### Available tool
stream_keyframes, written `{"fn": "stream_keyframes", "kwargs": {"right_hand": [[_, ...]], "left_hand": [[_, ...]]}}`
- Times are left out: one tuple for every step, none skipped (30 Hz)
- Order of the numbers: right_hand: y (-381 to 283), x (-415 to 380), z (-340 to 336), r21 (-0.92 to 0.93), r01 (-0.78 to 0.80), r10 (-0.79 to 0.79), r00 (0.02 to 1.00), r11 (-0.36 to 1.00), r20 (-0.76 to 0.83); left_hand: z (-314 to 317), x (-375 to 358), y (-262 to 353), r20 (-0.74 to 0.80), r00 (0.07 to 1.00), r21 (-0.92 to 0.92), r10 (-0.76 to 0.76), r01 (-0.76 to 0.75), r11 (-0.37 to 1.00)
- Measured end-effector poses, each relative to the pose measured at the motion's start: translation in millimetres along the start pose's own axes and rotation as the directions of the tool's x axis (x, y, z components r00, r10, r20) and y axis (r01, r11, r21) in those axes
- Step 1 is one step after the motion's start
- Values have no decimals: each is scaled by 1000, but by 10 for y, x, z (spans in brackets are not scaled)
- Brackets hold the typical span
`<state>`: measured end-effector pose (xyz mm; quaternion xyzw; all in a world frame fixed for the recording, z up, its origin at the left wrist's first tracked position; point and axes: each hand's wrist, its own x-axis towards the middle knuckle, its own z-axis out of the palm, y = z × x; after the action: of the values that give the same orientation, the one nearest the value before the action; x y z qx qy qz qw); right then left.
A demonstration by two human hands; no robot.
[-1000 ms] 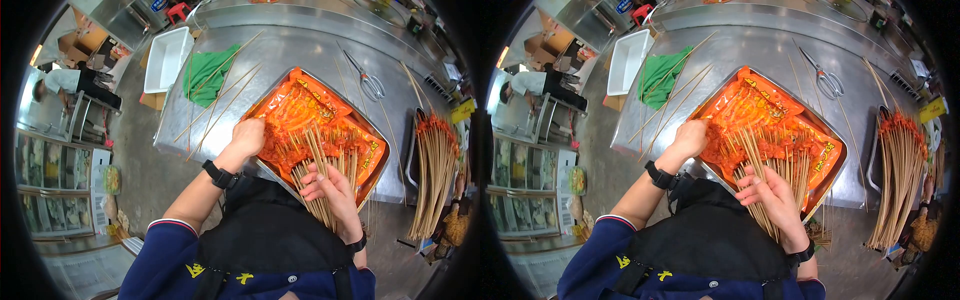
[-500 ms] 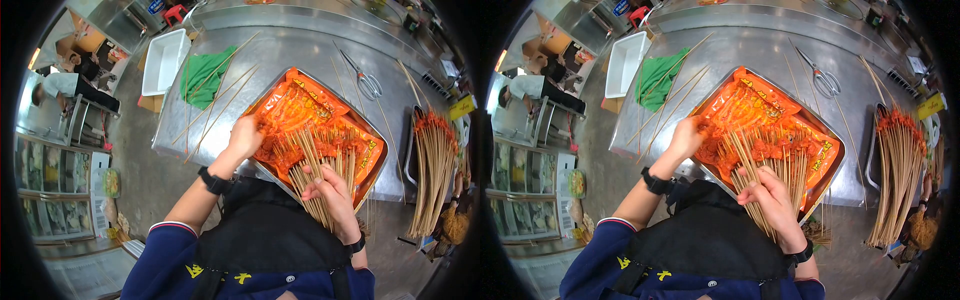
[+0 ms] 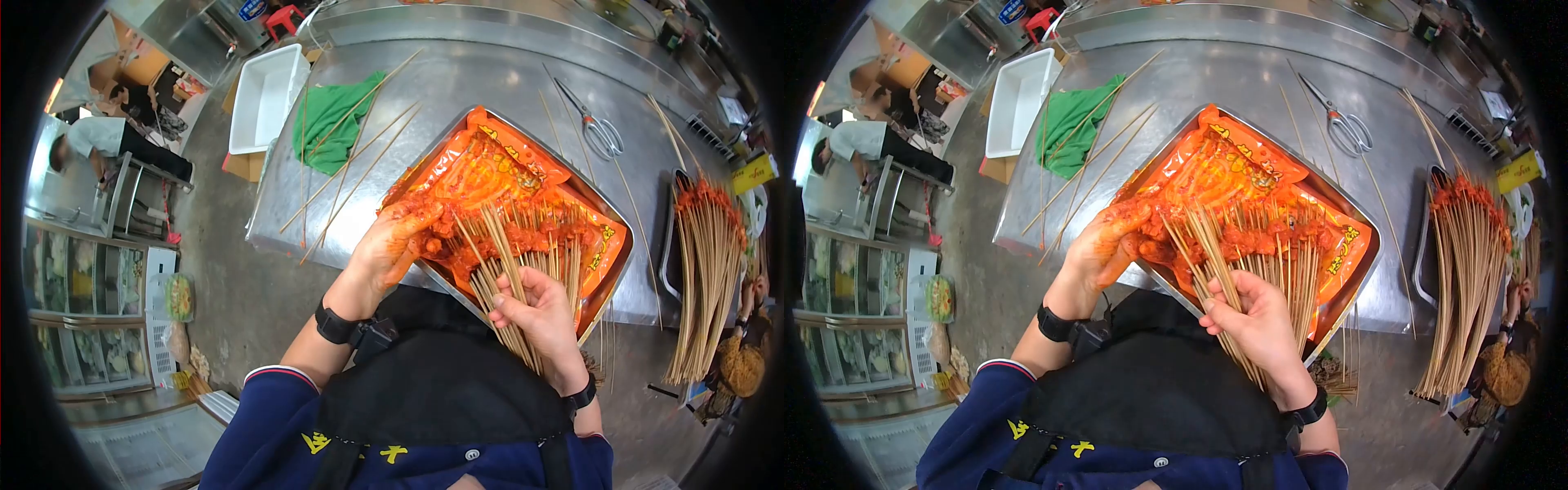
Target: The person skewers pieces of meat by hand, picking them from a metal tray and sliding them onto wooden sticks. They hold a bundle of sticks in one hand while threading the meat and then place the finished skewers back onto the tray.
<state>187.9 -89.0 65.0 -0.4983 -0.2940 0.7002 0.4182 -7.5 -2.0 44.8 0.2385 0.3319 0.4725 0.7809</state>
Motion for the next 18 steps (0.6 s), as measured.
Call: {"fn": "stream_keyframes", "kwargs": {"right_hand": [[16, 5, -8, -5, 1, -1, 1000, 1000, 7], [26, 10, -11, -11, 2, -2, 1000, 1000, 17], [27, 12, -10, -12, 1, 0, 1000, 1000, 20], [25, 13, -11, -21, 2, -2, 999, 1000, 33], [23, 12, -13, -30, 4, -3, 999, 1000, 44], [20, 10, -14, -29, 4, -2, 999, 1000, 44], [15, 9, -12, -42, 4, -2, 999, 999, 43], [12, 8, -11, -54, 5, -3, 999, 999, 42], [12, 9, -13, -53, 5, -3, 999, 999, 41], [13, 10, -14, -59, 7, -4, 999, 998, 41], [15, 11, -16, -66, 8, -6, 999, 998, 42], [16, 13, -17, -65, 8, -5, 999, 998, 43], [17, 16, -19, -64, 6, -4, 999, 998, 40], [19, 18, -22, -63, 4, -2, 999, 998, 37], [24, 18, -26, -63, 3, -1, 999, 998, 36], [31, 21, -32, -54, 8, -6, 999, 998, 37], [38, 25, -35, -46, 14, -12, 999, 999, 39], [44, 30, -37, -47, 14, -12, 999, 999, 39]], "left_hand": [[-10, -4, 3, 11, 1000, 4, 14, -14, 1000], [-59, 1, -1, 9, 1000, 4, 16, -16, 1000], [-139, 13, -14, 44, 999, 20, 21, -22, 1000], [-170, 18, -16, 79, 997, 38, 23, -26, 999], [-172, 14, -19, 79, 997, 38, 22, -25, 999], [-149, 5, -11, 81, 996, 67, 42, -47, 997], [-125, -5, -1, 84, 995, 95, 62, -70, 993], [-97, -16, 16, 84, 995, 96, 60, -68, 993], [-68, -29, 35, 88, 995, 155, 51, -64, 986], [-53, -36, 42, 91, 995, 213, 42, -60, 975], [-45, -36, 29, 91, 995, 213, 41, -60, 975], [-29, -32, 7, 90, 996, 161, 29, -44, 986], [-17, -28, -9, 90, 996, 107, 18, -27, 994], [-7, -26, -15, 89, 996, 108, 17, -27, 994], [3, -27, -24, 91, 996, 53, -3, -2, 999], [11, -29, -33, 94, 995, -2, -23, 23, 1000], [14, -41, -45, 95, 995, -3, -23, 23, 1000], [16, -62, -60, 116, 993, 25, -37, 35, 999]]}}
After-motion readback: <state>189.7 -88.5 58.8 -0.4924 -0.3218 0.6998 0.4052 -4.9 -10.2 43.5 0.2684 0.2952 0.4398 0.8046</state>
